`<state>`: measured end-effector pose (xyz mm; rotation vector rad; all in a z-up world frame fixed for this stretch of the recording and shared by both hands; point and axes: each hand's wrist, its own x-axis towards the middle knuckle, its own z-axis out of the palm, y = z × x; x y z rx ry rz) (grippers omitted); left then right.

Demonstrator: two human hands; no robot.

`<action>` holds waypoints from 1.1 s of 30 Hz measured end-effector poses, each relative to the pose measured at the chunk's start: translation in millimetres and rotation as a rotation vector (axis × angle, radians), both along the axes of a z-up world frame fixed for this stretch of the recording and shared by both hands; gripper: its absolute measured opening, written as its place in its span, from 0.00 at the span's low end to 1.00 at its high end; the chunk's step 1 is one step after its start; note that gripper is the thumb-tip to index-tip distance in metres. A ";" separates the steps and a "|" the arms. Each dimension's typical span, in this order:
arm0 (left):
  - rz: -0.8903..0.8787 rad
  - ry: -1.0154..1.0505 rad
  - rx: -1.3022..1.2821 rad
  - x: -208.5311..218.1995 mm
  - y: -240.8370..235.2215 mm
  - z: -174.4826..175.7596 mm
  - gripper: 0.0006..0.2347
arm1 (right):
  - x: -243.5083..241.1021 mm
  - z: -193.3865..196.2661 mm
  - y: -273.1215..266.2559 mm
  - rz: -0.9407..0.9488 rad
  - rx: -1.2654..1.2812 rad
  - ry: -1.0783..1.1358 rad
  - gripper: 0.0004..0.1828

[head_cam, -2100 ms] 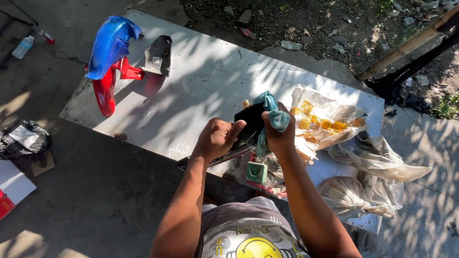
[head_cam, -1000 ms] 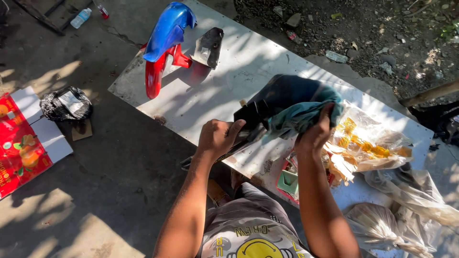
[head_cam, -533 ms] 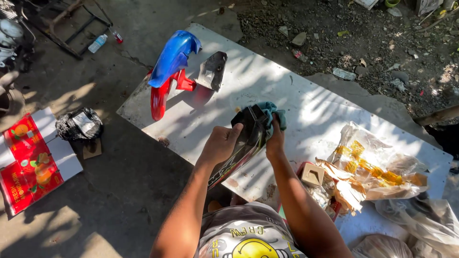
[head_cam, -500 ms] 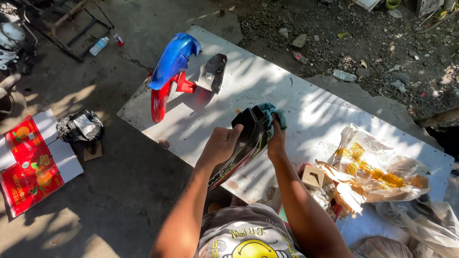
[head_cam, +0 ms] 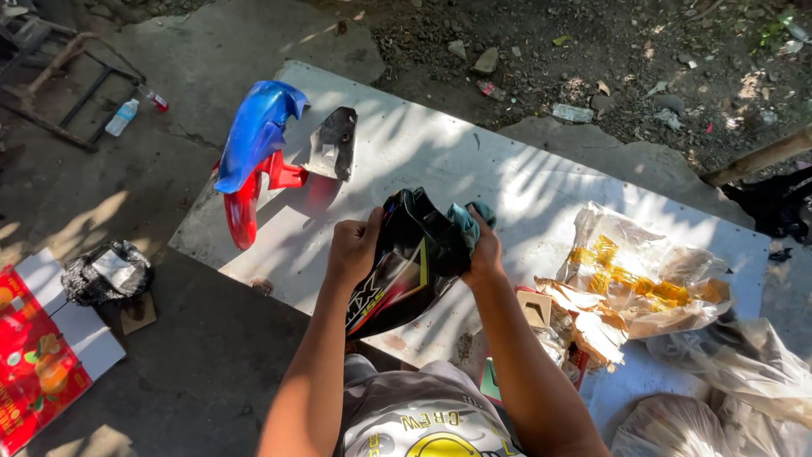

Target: The person wipes a black motorcycle part with a cloth, then cleans a beige motorcycle part with the same cloth. They place the beige part on the table and continue wiping the black part before setting it down. Finally, they pick up a plastic bag and begin to open it.

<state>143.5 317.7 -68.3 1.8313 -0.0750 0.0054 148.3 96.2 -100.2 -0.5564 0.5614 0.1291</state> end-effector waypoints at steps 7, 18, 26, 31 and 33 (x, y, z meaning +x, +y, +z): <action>-0.058 -0.075 -0.029 6.5 7.6 -9.9 0.31 | 2.6 -39.1 -19.6 0.133 -0.009 0.116 0.16; 0.059 -0.787 0.008 35.6 29.1 9.7 0.24 | 21.8 -25.0 -20.0 -0.152 -0.157 0.174 0.14; -0.100 -0.918 -0.039 97.7 80.2 27.5 0.25 | 36.0 -78.2 25.1 -0.089 0.224 0.011 0.15; -0.246 -0.994 -0.017 126.8 112.7 18.3 0.26 | 61.9 -112.4 67.0 0.161 0.455 -0.150 0.28; -0.351 -1.123 0.031 136.5 125.5 18.3 0.26 | 69.1 -121.8 66.4 0.216 0.248 -0.127 0.25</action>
